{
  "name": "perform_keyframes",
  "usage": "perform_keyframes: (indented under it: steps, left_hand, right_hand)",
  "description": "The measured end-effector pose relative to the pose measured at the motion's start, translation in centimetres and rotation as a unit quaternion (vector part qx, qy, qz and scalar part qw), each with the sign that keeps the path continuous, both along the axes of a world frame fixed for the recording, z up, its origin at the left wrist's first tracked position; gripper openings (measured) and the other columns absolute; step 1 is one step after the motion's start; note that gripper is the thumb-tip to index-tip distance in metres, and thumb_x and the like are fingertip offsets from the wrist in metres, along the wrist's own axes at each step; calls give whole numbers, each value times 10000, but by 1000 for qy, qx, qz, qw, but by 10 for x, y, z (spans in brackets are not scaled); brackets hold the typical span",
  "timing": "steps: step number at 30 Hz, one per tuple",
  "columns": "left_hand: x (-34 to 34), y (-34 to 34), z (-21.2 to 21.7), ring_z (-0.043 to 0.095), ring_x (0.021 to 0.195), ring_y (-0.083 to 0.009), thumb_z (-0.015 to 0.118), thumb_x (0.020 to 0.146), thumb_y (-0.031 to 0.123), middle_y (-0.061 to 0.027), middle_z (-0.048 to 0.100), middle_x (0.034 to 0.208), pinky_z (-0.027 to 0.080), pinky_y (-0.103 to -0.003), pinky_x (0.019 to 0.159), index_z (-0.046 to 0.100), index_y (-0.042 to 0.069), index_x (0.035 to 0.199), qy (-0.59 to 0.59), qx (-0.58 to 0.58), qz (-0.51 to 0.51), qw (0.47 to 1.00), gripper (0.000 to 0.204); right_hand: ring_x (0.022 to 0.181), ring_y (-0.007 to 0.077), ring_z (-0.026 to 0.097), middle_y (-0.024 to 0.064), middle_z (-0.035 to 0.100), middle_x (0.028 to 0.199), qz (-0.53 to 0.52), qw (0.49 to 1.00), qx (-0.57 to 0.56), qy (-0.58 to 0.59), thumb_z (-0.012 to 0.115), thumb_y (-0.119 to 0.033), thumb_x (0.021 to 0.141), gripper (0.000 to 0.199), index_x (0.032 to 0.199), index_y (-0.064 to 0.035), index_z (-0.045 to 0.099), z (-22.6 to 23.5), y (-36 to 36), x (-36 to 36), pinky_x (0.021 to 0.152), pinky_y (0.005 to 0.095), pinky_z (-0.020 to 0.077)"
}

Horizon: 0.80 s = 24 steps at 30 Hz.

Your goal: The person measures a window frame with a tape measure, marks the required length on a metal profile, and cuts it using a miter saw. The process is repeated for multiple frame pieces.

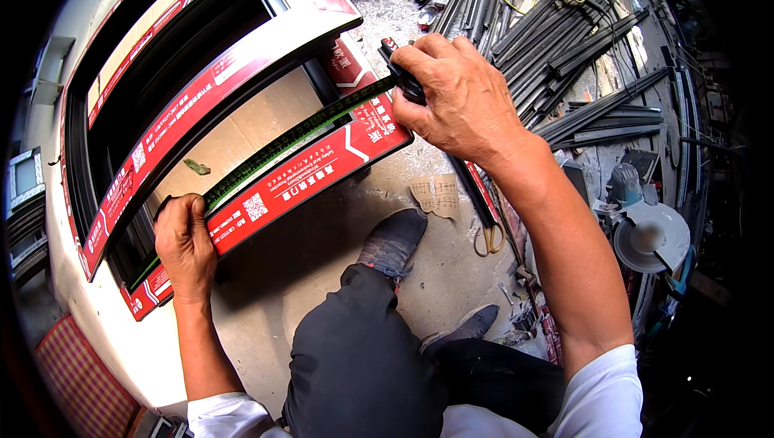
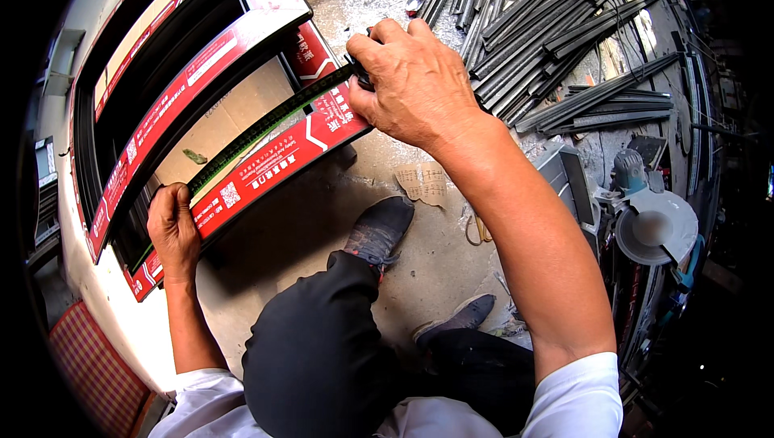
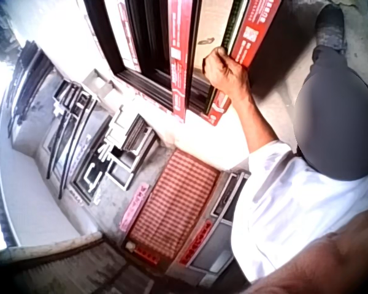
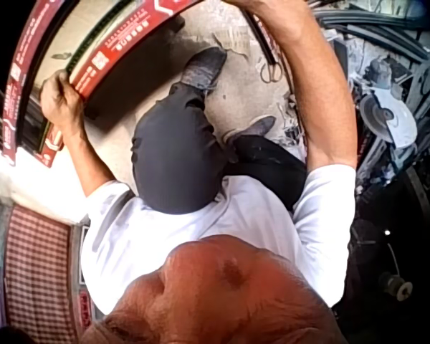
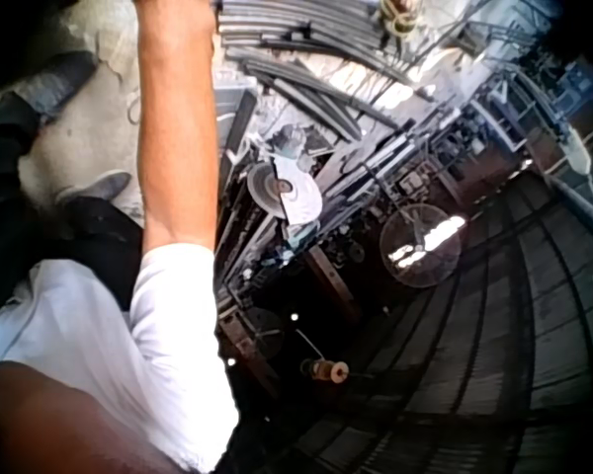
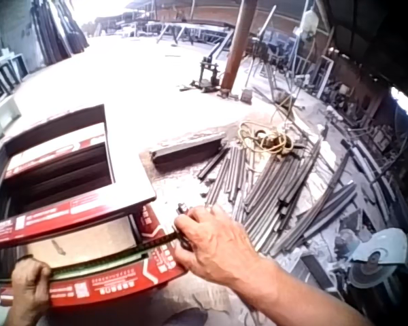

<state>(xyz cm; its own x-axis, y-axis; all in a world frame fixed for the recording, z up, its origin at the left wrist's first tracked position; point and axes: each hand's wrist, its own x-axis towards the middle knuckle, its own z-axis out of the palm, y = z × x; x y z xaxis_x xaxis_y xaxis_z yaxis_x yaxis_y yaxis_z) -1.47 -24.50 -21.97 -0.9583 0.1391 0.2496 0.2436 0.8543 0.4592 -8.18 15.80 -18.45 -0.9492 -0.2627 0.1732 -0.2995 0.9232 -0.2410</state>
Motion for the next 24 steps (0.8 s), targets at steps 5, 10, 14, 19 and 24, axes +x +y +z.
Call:
perform_keyframes:
  steps: [5,10,14,19,24]
  left_hand:
    - [0,-2,-1,653,828,-309,686,1071,86,-125,677,883,510,-380,822,674,21,984,1,6,-1,1000,109]
    - [0,-3,-1,652,833,-311,691,1070,89,-125,676,885,511,-380,823,676,21,985,-1,5,-3,1000,110]
    - [0,-2,-1,652,833,-314,691,1071,92,-126,675,885,511,-382,825,679,22,989,2,3,-1,1000,108]
    - [0,-2,-2,652,833,-318,689,1072,91,-129,676,886,514,-388,827,679,20,992,3,3,-1,1000,107]
    - [0,-2,-2,658,836,-323,684,1072,87,-134,681,888,522,-395,826,680,18,994,-10,10,3,1000,104]
  right_hand:
    - [1080,334,667,114,708,1176,-2,1000,3,-5,756,-327,944,344,1207,-106,734,1,-1,-1,919,478,618]
    - [1083,336,670,120,708,1173,-3,1000,4,-8,750,-327,948,340,1203,-103,736,3,-2,0,918,480,619]
    - [1084,339,670,124,709,1168,-2,1000,4,-3,745,-326,952,340,1211,-105,736,1,-2,0,920,480,619]
    - [1093,343,668,120,708,1172,-3,1000,7,-19,744,-329,952,356,1237,-116,729,4,-1,0,932,486,617]
    - [1108,347,662,115,706,1189,-6,1000,3,-27,741,-339,955,374,1260,-124,724,4,-1,1,943,492,615]
